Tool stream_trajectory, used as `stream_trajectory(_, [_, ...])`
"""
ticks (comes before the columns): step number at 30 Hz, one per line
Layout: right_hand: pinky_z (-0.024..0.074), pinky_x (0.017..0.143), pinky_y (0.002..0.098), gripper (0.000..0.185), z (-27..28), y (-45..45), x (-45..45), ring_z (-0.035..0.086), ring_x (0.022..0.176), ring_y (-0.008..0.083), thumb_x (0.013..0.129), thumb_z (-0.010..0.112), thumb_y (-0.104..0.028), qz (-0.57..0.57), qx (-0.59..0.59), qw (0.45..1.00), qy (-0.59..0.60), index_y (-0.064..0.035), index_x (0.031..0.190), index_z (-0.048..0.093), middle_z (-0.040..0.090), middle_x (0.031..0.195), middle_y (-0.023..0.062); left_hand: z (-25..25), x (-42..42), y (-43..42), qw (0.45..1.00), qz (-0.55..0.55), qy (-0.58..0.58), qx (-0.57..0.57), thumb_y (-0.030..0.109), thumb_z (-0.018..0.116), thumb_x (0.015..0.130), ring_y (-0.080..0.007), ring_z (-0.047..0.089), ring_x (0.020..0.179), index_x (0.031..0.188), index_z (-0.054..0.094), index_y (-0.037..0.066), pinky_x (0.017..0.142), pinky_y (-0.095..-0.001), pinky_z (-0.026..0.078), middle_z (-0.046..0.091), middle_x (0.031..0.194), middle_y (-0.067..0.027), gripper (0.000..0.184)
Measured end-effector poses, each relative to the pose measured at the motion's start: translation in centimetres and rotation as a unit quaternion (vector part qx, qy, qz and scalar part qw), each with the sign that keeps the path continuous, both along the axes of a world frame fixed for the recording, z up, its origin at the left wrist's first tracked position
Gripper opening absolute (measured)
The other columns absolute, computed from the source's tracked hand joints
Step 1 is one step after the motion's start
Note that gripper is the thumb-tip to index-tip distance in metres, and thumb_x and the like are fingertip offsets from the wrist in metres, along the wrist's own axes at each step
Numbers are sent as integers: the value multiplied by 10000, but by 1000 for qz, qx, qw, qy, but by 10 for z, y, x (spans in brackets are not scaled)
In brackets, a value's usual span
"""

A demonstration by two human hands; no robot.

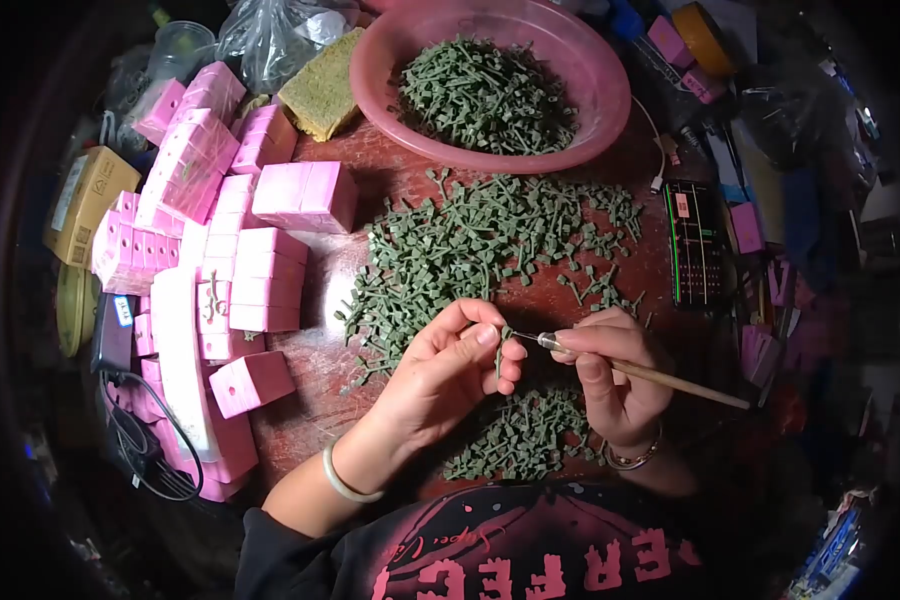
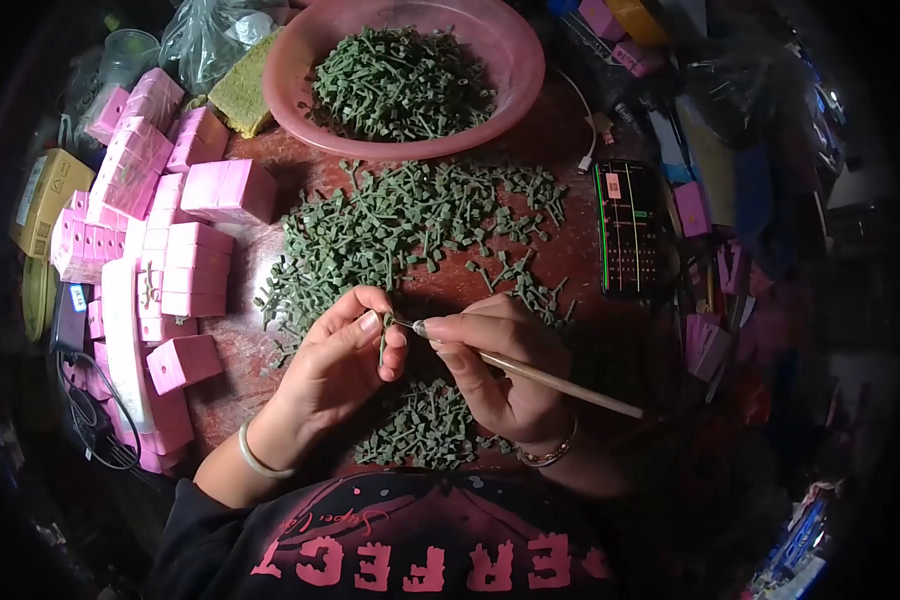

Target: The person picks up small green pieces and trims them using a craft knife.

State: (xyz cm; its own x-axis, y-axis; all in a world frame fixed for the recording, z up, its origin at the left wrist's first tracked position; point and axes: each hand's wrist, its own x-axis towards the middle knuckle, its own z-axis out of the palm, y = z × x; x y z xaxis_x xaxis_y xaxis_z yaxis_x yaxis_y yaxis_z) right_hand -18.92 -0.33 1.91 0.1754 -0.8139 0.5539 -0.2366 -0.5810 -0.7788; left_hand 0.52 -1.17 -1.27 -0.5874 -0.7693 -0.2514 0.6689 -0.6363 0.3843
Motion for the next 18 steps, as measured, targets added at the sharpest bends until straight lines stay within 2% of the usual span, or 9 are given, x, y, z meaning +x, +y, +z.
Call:
stream_trajectory(5, [489,628,276,151,-1,-3,0,598,710,185,854,643,-7,12,-22,999,27,5,1004,628,645,866,84,3,0,0,1000,1,-13,20,120,509,965,-146,619,797,1134,527,52,727,-281,512,637,922,-71,183])
stream_trajectory(10, [495,613,278,141,-3,-1,1,608,694,187,856,653,-28,-4,-55,998,22,10,990,628,652,861,100,-1,1,1,999,-10,40,27,106,501,966,-139,617,789,1124,544,36,711,-260,516,630,909,-65,178])
stream_trajectory(12, [495,584,270,136,-3,3,3,622,665,184,862,654,-38,-2,7,1000,-12,25,978,623,666,832,111,-1,2,1,999,-10,43,28,103,499,967,-141,617,788,1122,543,32,707,-261,517,629,909,-66,176])
stream_trajectory(14, [491,557,261,135,-3,4,2,629,633,176,861,660,-40,4,5,1000,-19,35,967,622,675,805,112,-1,1,0,998,-11,46,30,100,497,967,-143,616,787,1120,542,29,703,-263,518,627,908,-68,175])
stream_trajectory(16, [485,550,257,143,-6,11,2,628,624,164,850,679,-50,-15,77,996,-37,32,954,625,672,799,101,-3,0,0,999,-25,39,-11,98,491,969,-148,617,786,1115,541,23,694,-267,522,626,905,-75,171])
stream_trajectory(18, [482,548,253,154,-7,11,2,629,625,160,845,689,-65,-15,76,996,-48,30,950,628,669,790,98,-3,-1,1,999,-30,29,-22,96,488,970,-151,620,784,1112,541,22,690,-269,523,627,903,-77,169])
